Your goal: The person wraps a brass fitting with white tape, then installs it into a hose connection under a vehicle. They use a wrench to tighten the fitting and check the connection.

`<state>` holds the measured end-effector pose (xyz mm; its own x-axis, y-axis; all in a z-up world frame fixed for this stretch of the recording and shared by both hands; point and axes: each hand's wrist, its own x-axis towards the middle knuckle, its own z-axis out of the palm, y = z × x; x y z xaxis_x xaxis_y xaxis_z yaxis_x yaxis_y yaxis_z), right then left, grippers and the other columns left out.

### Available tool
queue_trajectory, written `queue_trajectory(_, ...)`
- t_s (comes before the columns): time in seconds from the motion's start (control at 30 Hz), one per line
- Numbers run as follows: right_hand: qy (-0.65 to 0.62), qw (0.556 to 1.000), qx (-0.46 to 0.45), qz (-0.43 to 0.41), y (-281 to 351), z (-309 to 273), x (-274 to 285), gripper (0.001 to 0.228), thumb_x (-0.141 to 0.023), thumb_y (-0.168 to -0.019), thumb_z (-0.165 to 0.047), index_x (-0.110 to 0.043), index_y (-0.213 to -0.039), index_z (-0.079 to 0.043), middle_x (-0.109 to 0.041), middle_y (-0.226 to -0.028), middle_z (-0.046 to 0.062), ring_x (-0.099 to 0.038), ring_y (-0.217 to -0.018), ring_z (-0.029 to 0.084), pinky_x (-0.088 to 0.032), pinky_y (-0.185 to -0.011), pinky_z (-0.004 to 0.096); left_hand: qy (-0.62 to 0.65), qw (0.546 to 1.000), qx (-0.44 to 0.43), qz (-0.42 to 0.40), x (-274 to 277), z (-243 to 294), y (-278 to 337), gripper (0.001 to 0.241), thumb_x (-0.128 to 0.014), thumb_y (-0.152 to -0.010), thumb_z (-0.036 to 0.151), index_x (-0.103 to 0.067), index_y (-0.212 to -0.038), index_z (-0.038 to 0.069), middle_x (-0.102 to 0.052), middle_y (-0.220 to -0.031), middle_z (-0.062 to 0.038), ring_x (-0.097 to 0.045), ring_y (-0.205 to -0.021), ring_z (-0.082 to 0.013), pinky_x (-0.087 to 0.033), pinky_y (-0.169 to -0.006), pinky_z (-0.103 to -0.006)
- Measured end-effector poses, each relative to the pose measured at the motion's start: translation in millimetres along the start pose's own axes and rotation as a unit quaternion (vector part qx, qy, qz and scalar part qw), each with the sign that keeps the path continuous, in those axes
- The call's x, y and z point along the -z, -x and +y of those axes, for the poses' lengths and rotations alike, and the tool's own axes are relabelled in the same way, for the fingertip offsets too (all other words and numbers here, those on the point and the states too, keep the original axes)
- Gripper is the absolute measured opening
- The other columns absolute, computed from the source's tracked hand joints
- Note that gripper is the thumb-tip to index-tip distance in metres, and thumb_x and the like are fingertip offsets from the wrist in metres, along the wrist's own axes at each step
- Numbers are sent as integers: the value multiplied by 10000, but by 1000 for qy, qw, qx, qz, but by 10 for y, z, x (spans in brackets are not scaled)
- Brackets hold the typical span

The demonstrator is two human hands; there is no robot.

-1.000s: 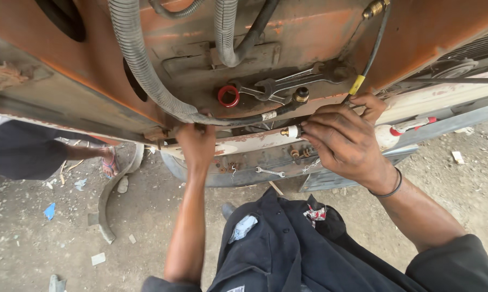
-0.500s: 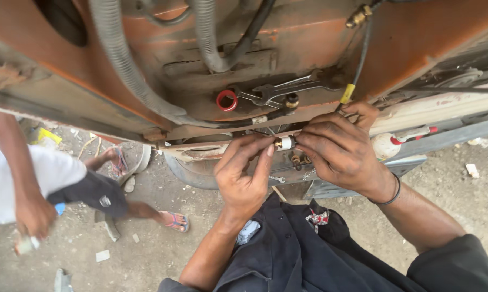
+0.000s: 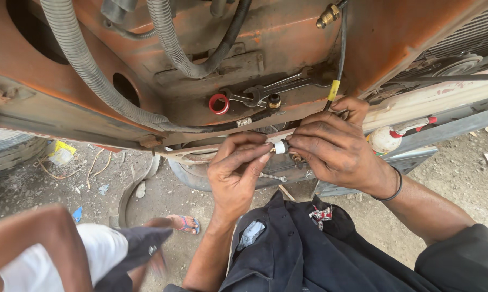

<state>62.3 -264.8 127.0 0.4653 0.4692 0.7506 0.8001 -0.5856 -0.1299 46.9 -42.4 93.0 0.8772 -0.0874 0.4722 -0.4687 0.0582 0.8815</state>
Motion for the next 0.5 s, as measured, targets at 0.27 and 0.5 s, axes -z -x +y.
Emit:
queue_trajectory(0.27,13,1000,-12,4,-12,-18,-2,213,-855,-800,-91,-727,-969,-105,-753,-959,15,-712,-936,175,-331,-974,472,-188,970,-99,115,-185,36,40,254,-807,-860,-52,-765,-1100,19,-773,-957,-105,-746,-849,-158,-578,-782,-256)
queue_trajectory(0.5,33,999,-17,2,-48,-60,-32,186,-841,-791,-74,-734,-939,-112,-755,-931,15,-709,-911,161,-338,-973,467,-307,908,-266,105,-218,-39,25,280,-744,-885,-107,-726,-1140,8,-760,-1065,-152,-767,-972,-277,-623,-872,-339)
